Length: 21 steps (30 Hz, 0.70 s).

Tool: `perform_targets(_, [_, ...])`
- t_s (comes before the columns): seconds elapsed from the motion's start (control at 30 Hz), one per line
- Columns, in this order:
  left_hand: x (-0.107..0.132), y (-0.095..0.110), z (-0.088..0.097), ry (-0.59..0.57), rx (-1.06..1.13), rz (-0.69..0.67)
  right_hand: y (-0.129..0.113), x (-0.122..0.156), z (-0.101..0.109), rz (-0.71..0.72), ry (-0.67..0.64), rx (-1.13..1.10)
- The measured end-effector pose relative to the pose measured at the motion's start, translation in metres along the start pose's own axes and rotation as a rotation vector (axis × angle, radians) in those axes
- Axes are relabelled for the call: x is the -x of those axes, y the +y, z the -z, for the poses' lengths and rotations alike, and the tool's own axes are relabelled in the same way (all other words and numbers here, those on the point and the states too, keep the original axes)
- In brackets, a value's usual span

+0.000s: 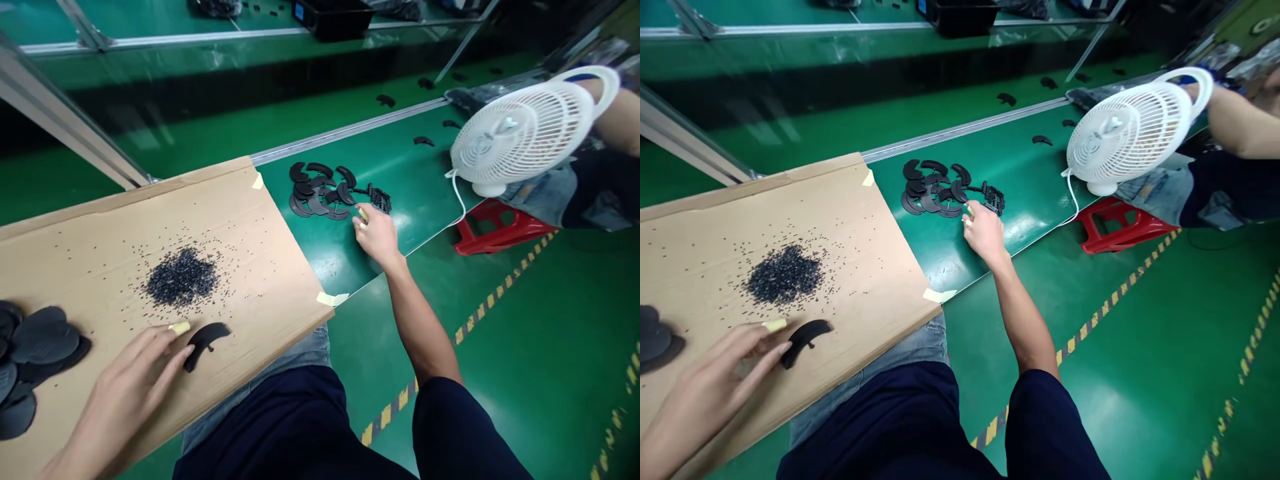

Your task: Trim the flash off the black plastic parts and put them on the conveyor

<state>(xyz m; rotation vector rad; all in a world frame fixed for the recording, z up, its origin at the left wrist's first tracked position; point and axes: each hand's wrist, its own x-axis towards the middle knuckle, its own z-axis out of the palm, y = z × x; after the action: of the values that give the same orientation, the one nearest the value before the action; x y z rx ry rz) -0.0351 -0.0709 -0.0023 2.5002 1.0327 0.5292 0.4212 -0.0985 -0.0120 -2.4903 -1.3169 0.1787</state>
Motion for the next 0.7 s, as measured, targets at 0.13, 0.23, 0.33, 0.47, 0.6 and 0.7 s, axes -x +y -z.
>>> perform_targets(0.13, [0.009, 0.001, -0.017, -0.045, -0.129, -0.007, 0.017, -0.018, 0.017, -0.136, 0.062, 0.107])
perform_targets(0.23, [0.003, 0.003, -0.022, -0.055, -0.155, -0.056, 0.023, -0.025, 0.021, -0.150, -0.028, 0.206])
perform_targets(0.33, [-0.005, 0.002, -0.024, -0.078, -0.169, -0.108, 0.022, -0.028, 0.020, -0.158, -0.081, 0.303])
perform_targets(0.47, [-0.011, -0.003, -0.024, -0.115, -0.132, -0.133, 0.015, -0.019, 0.025, -0.122, -0.081, 0.346])
perform_targets(0.6, [-0.021, -0.003, -0.020, -0.130, -0.014, -0.162, -0.018, 0.016, 0.023, 0.147, -0.072, 0.236])
perform_targets(0.7, [-0.038, -0.001, -0.016, -0.117, 0.033, -0.208, -0.068, 0.052, 0.003, 0.558, -0.244, 0.073])
